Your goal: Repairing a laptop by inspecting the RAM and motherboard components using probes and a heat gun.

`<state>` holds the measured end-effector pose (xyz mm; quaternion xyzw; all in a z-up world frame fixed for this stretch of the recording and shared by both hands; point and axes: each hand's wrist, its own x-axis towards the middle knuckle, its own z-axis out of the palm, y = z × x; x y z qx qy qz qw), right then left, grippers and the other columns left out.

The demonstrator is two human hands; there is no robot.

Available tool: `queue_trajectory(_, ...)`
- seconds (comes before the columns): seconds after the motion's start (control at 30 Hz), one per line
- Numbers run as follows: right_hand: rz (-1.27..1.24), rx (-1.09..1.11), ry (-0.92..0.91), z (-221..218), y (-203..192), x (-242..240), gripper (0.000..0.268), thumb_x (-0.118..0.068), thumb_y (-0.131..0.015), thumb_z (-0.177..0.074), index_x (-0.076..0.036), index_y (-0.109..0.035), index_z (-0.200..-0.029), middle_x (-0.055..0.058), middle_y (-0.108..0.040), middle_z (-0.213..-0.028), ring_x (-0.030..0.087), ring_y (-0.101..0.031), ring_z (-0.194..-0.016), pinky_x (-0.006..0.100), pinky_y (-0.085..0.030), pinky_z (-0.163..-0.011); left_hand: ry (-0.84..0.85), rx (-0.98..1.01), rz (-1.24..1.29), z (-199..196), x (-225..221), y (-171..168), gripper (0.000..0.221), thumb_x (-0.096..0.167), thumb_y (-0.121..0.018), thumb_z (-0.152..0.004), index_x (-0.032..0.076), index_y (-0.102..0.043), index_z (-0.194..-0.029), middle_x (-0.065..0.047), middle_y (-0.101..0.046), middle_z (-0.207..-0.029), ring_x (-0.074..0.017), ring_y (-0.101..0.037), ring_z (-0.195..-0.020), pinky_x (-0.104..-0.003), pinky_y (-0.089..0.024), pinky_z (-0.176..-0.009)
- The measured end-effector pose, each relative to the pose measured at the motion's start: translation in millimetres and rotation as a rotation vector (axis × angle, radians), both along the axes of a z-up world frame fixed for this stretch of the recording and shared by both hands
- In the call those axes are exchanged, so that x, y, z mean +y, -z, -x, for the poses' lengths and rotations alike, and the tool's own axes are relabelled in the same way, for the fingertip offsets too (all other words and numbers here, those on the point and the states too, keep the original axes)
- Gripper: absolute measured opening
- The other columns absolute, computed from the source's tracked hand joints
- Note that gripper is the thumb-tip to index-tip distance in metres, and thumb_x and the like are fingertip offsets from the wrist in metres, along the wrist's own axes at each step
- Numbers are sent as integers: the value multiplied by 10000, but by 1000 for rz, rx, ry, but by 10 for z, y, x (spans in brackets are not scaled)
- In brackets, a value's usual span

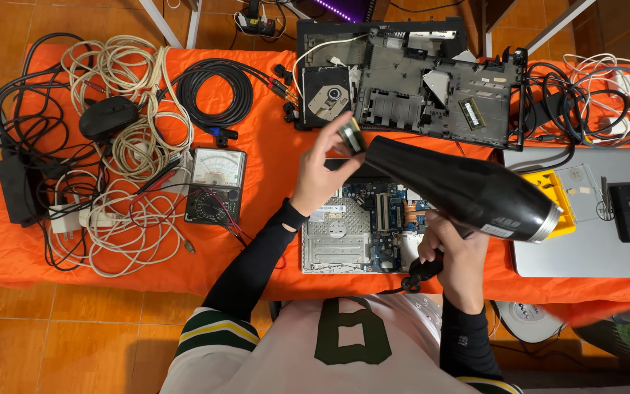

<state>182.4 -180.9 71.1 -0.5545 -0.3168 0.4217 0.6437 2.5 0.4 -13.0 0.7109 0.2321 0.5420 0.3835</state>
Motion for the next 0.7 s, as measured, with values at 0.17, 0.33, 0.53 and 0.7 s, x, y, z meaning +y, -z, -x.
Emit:
queue_trajectory(0.17, 18, 33, -82, -77, -153, 102, 130, -80, -629, -939, -11, -558, -855, 31, -466, -588, 145, -468, -438, 319, -417, -448, -236, -319, -16, 169, 109, -196, 717, -61, -797, -941, 90, -413, -1527, -107, -586, -1377, -156, -679, -1116, -298, -590, -979)
queue_trajectory(0.33, 26, 34, -243, 17, -432, 453, 169, -95, -612, -943, -29, -515, -822, 29, -475, -600, 140, -472, -446, 328, -421, -441, -410, -597, -2, 470, 261, -306, 759, -124, -780, -976, 90, -345, -1560, -94, -568, -1224, -174, -659, -1052, -292, -559, -915)
queue_trajectory(0.53, 23, 82, -558, 353, -645, 1185, 328, -122, -643, -987, -45, -477, -714, 35, -478, -563, 146, -497, -448, 316, -437, -467, -674, -829, -97, 681, 383, -254, 737, -129, -702, -1020, 94, -260, -1566, -121, -594, -1280, -186, -640, -1070, -325, -565, -963)
queue_trajectory(0.7, 75, 118, -728, 833, -559, 1904, 257, -152, -678, -940, -52, -554, -738, 29, -562, -602, 139, -550, -442, 305, -499, -461, -802, -789, -170, 731, 380, -225, 754, -108, -675, -1055, 84, -212, -1618, -127, -612, -1075, -182, -657, -1007, -322, -566, -933)
